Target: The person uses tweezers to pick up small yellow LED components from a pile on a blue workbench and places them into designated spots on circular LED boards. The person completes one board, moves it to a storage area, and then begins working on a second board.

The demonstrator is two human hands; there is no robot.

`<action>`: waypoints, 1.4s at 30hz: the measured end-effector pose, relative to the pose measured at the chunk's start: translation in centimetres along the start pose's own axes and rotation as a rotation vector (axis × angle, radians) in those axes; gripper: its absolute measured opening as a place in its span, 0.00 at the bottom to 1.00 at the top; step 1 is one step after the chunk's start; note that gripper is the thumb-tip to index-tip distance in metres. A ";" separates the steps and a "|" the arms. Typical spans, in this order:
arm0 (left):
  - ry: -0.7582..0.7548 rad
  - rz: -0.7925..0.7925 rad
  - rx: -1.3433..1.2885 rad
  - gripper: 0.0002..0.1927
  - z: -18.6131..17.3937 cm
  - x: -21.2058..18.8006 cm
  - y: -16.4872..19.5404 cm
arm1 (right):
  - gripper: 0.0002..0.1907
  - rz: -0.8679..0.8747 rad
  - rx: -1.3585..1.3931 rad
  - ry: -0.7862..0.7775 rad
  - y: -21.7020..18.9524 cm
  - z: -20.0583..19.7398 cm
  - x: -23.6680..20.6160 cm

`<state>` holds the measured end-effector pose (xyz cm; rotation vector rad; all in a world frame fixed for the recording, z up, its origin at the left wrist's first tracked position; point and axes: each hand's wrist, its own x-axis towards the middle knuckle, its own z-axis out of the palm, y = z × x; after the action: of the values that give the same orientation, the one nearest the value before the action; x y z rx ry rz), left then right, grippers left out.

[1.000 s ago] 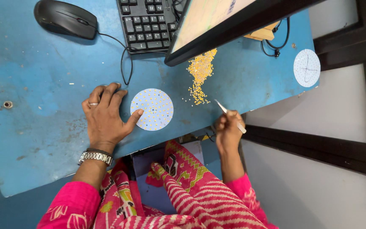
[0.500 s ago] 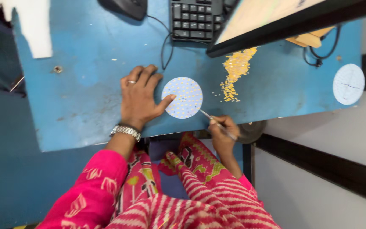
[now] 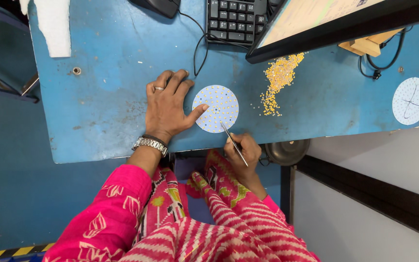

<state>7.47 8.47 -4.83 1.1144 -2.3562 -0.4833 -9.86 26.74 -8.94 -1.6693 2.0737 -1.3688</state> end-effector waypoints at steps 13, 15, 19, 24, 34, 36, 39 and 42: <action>-0.027 -0.013 0.008 0.31 0.1 -0.2 -0.2 | 0.07 0.055 -0.015 0.057 0.6 -0.8 -0.3; -0.018 -0.015 0.015 0.30 0.1 -0.3 -0.2 | 0.06 0.139 0.007 0.166 1.5 -1.8 -0.3; -0.025 -0.015 0.010 0.31 0.3 -0.6 -0.4 | 0.08 0.213 -0.079 0.286 3.5 -3.9 -0.2; -0.024 -0.015 0.002 0.31 0.3 -0.7 -0.6 | 0.07 0.255 -0.097 0.302 4.3 -4.1 -0.2; -0.039 -0.015 0.027 0.32 0.5 -0.7 -0.7 | 0.07 0.257 -0.055 0.302 3.7 -3.4 0.4; -0.042 -0.012 0.039 0.32 0.4 -0.7 -0.7 | 0.07 0.341 0.107 0.251 3.6 -3.5 0.1; -0.047 -0.018 0.040 0.32 0.5 -0.7 -0.7 | 0.06 0.363 0.043 0.271 3.7 -3.8 0.1; -0.048 -0.021 0.043 0.33 0.5 -0.8 -0.7 | 0.06 0.316 -0.049 0.275 3.8 -3.7 0.2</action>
<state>8.08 8.72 -5.87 1.1598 -2.4094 -0.4736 -14.84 28.41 -9.43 -1.1518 2.4076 -1.5153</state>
